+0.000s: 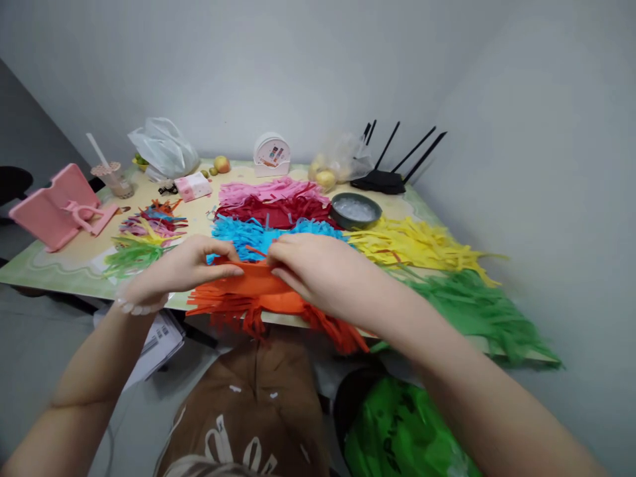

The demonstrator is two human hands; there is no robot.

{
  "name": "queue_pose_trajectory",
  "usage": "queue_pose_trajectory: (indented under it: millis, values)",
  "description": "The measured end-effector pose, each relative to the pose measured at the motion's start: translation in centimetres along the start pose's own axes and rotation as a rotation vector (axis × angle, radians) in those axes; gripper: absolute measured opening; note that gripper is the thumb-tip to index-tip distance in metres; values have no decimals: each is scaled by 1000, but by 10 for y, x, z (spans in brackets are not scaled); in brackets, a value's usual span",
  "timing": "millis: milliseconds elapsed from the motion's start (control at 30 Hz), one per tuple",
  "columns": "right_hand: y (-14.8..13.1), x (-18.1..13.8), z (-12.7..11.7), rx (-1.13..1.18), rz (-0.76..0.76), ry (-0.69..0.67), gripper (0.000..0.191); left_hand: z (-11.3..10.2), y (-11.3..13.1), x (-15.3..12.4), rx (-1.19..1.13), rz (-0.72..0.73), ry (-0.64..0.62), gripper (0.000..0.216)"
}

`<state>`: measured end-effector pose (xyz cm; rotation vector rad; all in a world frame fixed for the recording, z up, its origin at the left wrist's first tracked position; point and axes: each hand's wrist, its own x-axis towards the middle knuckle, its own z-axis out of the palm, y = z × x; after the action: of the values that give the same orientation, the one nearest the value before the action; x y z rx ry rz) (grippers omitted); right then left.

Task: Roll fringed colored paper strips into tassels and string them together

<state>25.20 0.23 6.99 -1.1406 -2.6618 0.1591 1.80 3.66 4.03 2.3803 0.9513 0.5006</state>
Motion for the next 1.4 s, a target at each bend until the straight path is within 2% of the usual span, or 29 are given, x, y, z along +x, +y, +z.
queue_pose_trajectory:
  millis: [67, 167, 267, 400, 533, 633, 800, 967, 1167, 1400]
  values:
    - [10, -4, -1, 199, 54, 2, 8, -2, -2, 4, -90, -35, -44, 30]
    - [20, -7, 5, 398, 180, 8, 20, -3, -2, 3, -165, -52, -2, 30]
    - [24, -10, 19, 535, 271, 97, 27, 0, -4, -1, -223, -63, 47, 27]
    - [21, -17, 36, 774, 296, 208, 23, 7, -11, -6, -279, -62, 116, 24]
    - [16, -21, 49, 930, 355, 304, 23, 12, -12, -11, -397, -133, 166, 23]
    - [13, -22, 54, 904, 381, 342, 23, 11, -7, -11, -391, -151, 127, 28]
    - [11, -26, 51, 793, 326, 233, 22, 9, -3, -6, -362, -194, 11, 25]
    - [13, -26, 43, 607, 334, 258, 27, 10, 0, -6, -346, -206, 53, 34]
    - [14, -22, 43, 620, 322, 205, 21, 13, 3, -6, -282, -213, 92, 28]
    - [14, -21, 43, 646, 346, 198, 28, 10, 3, -6, -235, -225, 89, 30]
